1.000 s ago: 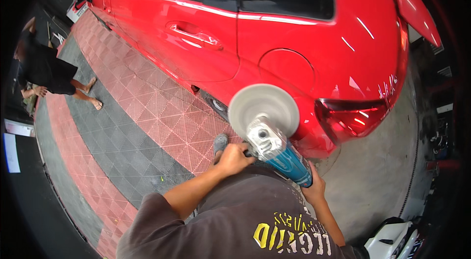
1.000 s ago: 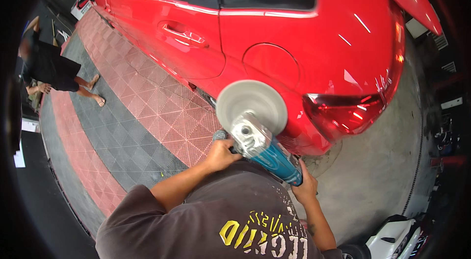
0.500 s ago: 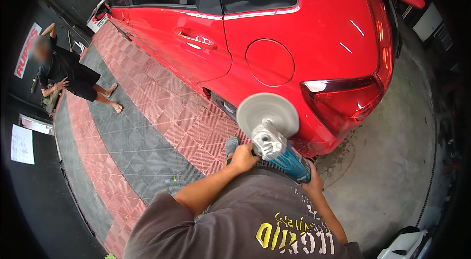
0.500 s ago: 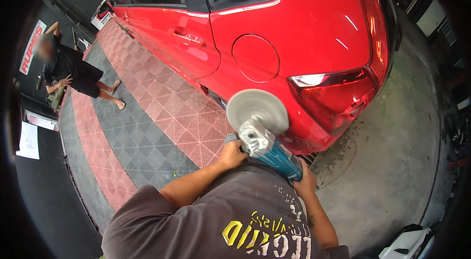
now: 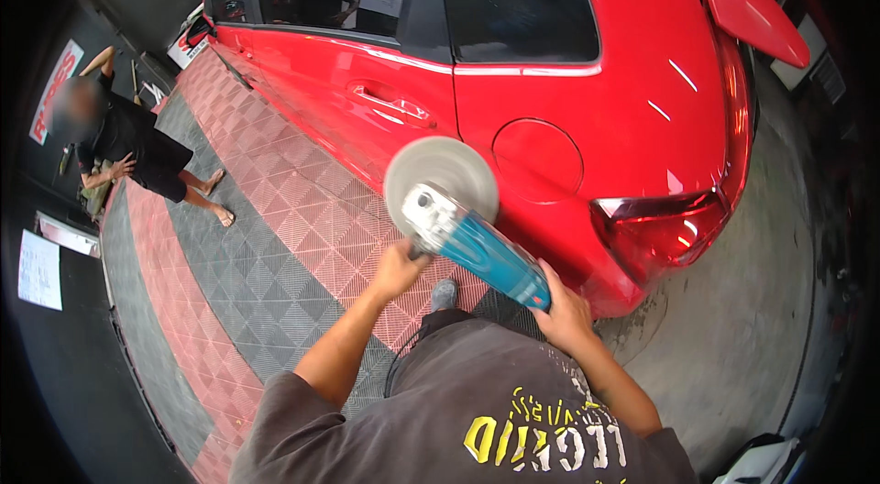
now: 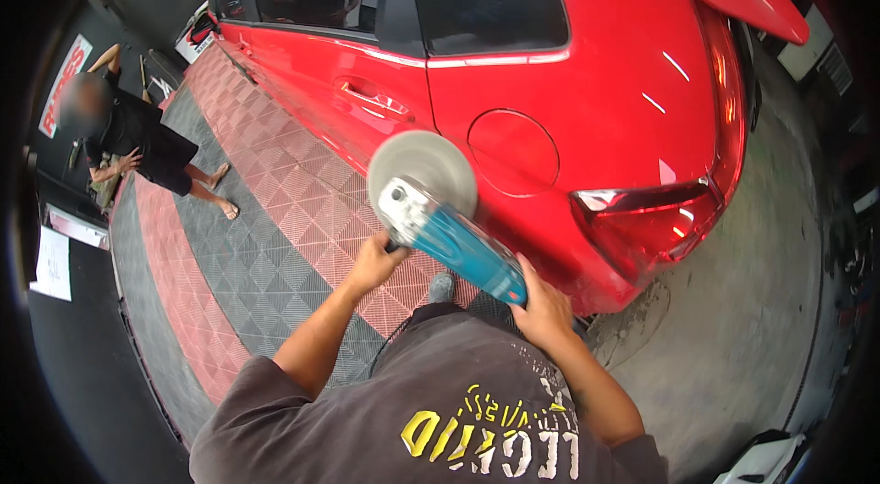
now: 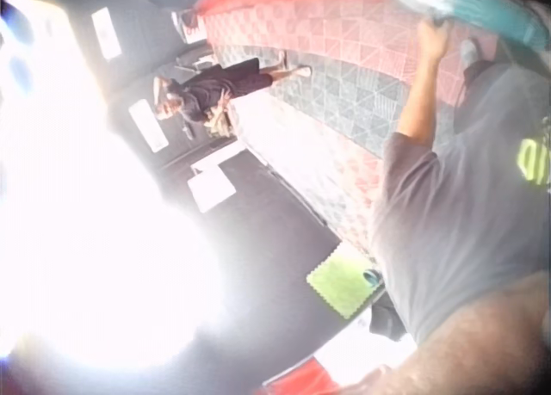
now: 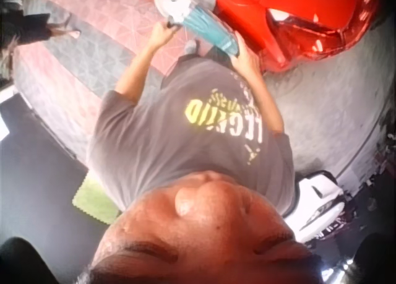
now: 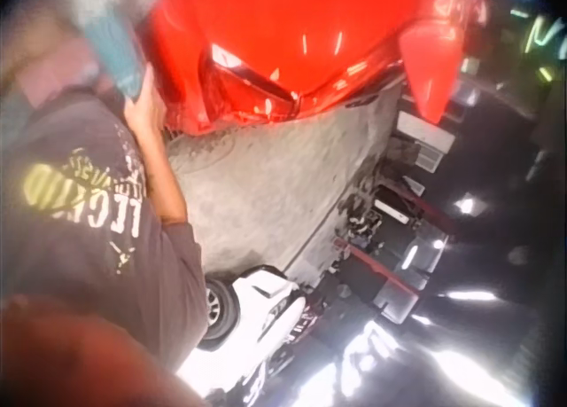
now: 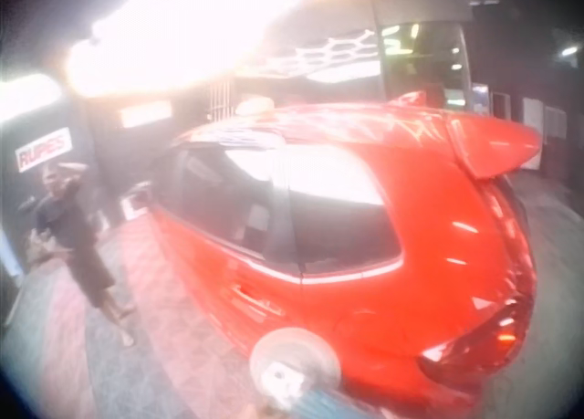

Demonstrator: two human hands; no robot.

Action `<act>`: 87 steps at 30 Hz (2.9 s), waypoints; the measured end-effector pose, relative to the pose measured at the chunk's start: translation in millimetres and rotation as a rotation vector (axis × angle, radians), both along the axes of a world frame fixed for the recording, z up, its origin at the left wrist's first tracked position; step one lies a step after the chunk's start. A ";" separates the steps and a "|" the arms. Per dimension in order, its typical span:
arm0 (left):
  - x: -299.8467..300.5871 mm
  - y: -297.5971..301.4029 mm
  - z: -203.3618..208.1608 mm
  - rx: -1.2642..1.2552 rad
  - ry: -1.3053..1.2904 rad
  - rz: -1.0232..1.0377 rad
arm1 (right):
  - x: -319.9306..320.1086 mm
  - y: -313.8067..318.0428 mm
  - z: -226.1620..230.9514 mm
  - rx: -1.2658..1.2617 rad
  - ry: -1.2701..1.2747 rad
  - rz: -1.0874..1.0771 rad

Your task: The person uses a rotary polisher to buff the rear quarter panel and trunk of a red car. They periodically stop to apply a white compound from a small bottle and wipe the surface with a cloth before resuming polishing.

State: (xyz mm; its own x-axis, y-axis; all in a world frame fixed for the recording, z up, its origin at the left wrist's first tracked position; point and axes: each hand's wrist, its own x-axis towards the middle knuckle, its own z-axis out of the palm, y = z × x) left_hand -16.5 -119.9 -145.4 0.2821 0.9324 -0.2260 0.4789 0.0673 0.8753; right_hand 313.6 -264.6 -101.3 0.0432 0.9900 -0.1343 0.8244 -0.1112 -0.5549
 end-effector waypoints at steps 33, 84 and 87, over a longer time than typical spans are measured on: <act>60.8 -198.0 134.9 0.344 0.391 0.352 | 62.3 -98.9 -51.9 0.136 0.482 0.323; 11.4 12.0 264.6 0.286 -1.527 -0.642 | -148.8 28.9 209.6 0.540 0.503 0.461; 21.4 19.9 264.0 0.241 -1.506 -0.678 | -144.2 28.6 206.2 0.543 0.531 0.421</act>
